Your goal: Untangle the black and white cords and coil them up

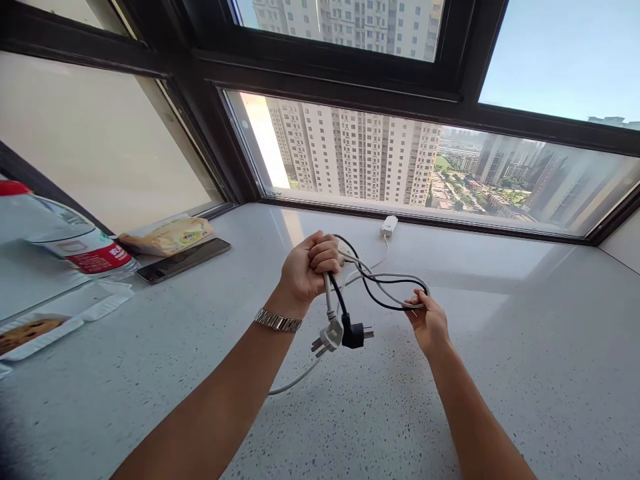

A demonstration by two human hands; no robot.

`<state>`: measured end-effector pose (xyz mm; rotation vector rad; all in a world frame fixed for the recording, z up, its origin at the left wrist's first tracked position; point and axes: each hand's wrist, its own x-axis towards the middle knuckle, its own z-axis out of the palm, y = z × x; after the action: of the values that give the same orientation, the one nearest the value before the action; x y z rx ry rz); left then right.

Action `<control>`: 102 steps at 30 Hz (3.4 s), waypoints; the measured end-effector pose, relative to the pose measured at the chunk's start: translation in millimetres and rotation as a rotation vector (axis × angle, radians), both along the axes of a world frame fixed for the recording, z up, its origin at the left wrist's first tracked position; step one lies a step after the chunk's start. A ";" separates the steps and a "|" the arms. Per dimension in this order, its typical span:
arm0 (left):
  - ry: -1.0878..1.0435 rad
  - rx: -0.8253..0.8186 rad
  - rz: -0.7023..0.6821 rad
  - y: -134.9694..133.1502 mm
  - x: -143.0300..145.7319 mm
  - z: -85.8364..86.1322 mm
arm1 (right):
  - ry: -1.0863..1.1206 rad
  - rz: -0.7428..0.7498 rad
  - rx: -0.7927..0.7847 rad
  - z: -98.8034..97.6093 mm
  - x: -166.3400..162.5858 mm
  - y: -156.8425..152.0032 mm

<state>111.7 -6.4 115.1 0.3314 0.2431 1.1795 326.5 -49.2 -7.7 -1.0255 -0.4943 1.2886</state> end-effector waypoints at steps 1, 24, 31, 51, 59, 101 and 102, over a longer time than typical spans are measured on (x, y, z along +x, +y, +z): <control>0.031 -0.002 -0.018 -0.7 -3.9 -1.9 | -0.002 0.014 0.078 0.3 -0.4 -1.1; 1.470 1.422 0.470 10.1 68.7 13.2 | -0.995 0.514 0.636 30.0 -41.6 -60.3; 1.231 1.237 -0.192 9.8 94.6 -23.8 | -1.406 0.442 0.629 43.8 -38.6 -71.3; 1.920 1.728 0.185 12.1 -47.5 -121.3 | -1.500 0.916 -0.022 46.5 51.3 -78.1; 2.059 1.742 0.214 50.4 -35.3 -98.5 | -1.948 0.714 -0.285 44.1 152.4 -76.3; 2.208 1.232 -0.220 1.3 10.3 -122.9 | -1.967 0.027 -0.202 -6.1 177.9 -84.7; 2.203 1.214 -0.246 0.5 10.6 -121.5 | -1.958 0.017 -0.182 -9.3 176.6 -82.1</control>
<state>122.3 -5.9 -6.3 2.5779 1.2818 0.0430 503.1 -131.3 -17.0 -2.2213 -1.7915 -0.1104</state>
